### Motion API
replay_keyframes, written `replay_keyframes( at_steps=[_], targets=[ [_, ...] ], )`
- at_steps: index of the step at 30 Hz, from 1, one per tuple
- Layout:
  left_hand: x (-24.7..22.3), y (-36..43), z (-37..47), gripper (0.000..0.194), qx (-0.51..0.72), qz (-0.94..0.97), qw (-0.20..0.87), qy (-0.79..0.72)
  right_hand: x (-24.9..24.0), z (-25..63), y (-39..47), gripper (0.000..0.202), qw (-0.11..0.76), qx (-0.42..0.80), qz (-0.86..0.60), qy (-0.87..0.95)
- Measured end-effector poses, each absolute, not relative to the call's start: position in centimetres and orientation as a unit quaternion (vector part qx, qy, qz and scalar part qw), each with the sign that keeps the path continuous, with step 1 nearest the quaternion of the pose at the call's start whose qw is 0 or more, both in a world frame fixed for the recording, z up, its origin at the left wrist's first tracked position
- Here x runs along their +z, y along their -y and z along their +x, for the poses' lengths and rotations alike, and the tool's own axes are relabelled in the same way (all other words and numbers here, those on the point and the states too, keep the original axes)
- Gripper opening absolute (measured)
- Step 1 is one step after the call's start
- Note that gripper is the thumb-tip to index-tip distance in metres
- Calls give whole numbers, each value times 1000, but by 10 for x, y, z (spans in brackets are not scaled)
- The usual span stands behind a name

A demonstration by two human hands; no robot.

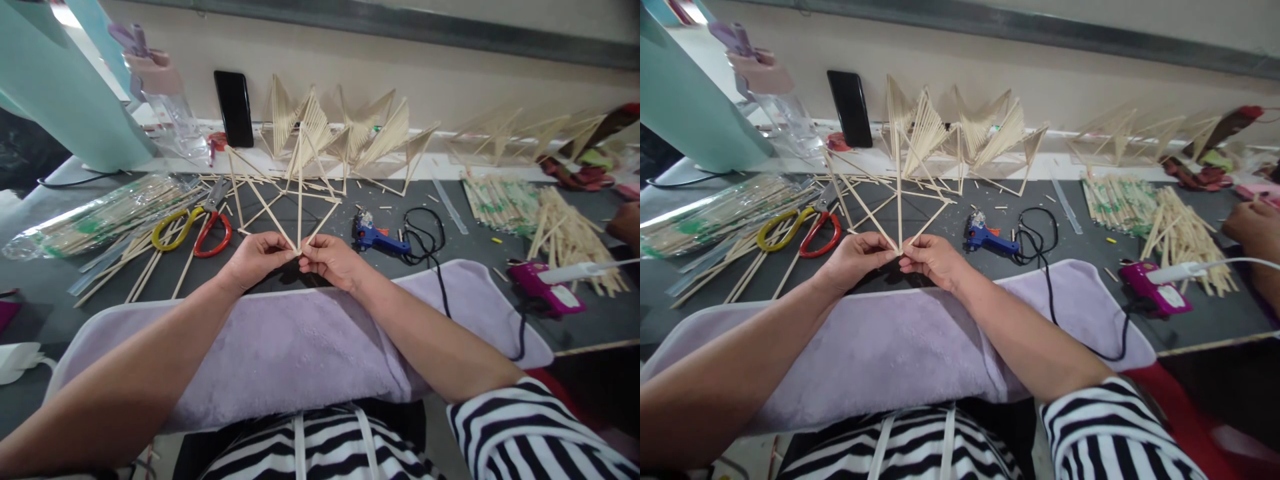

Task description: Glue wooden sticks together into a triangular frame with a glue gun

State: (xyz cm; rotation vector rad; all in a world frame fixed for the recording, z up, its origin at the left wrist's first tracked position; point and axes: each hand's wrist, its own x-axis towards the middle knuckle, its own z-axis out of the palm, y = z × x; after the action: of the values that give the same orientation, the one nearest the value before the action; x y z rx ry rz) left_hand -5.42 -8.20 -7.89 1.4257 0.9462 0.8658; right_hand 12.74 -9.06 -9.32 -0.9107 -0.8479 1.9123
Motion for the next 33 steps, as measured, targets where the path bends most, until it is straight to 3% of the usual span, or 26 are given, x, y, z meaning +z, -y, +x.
replay_keyframes(
  at_steps=[33],
  targets=[
    [-79,82,-53,19,378,619,557,-404,-94,128,90,23,420,756,-369,341]
  ],
)
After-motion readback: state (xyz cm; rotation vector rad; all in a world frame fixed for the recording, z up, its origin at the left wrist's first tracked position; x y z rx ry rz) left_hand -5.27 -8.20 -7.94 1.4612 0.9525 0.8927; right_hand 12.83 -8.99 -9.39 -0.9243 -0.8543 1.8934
